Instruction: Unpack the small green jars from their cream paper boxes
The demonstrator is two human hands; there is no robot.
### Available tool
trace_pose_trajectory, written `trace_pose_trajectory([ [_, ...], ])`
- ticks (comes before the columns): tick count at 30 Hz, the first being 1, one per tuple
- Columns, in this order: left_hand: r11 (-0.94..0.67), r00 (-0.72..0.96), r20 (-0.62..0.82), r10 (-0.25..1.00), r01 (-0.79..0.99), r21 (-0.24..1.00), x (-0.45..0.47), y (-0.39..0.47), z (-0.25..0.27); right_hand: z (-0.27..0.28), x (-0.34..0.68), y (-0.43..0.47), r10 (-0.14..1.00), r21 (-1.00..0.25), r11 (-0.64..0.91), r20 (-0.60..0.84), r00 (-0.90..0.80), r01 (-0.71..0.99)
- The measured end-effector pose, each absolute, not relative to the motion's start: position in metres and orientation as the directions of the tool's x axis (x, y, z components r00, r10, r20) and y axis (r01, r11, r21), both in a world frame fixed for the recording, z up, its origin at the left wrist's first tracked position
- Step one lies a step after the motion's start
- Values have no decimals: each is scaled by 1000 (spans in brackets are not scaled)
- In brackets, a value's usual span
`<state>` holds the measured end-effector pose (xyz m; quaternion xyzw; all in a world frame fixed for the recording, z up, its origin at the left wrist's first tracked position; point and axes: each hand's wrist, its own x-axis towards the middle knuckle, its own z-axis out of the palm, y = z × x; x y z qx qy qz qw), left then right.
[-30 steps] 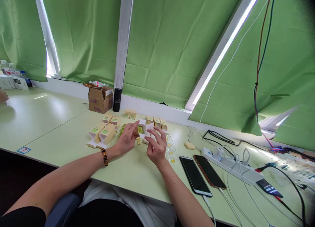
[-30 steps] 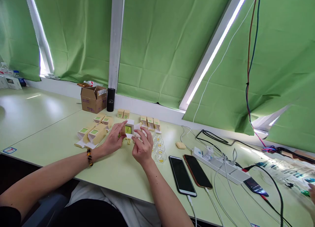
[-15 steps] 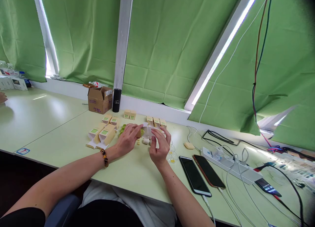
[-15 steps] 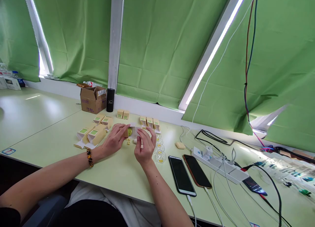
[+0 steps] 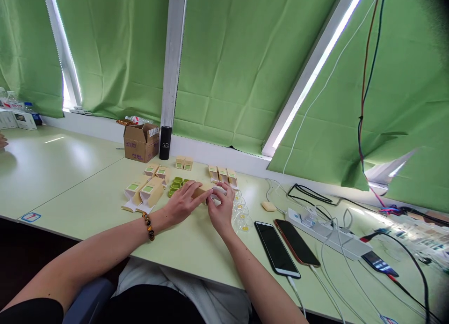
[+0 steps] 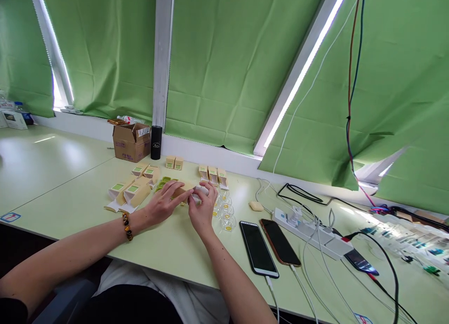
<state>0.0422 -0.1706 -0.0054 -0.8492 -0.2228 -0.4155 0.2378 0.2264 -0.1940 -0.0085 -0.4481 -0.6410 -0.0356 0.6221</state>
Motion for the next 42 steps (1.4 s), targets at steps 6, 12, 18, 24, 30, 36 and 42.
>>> trace_pose_trajectory([
  [6,-782,543,811,218,594,-188,43,-170,-6,-10,226,-189,592,-619,591,768,243,517],
  [12,-775,498,822,276,621,-117,40,-164,-5,-4,229,-192,617,-676,601,731,291,426],
  [18,-772,460,830,315,633,-58,37,-159,-3,-5,231,-189,674,-744,615,668,316,260],
  [24,-746,425,847,319,663,-52,33,-154,-2,-7,228,-186,745,-819,568,550,376,73],
  [30,-731,385,862,331,682,-24,31,-151,1,-3,229,-186,762,-834,552,515,392,21],
  [36,-696,328,870,369,718,25,27,-147,5,-4,229,-185,795,-842,533,466,389,-79],
  [42,-697,183,888,422,692,188,23,-138,9,-7,233,-182,831,-867,498,468,300,-27],
])
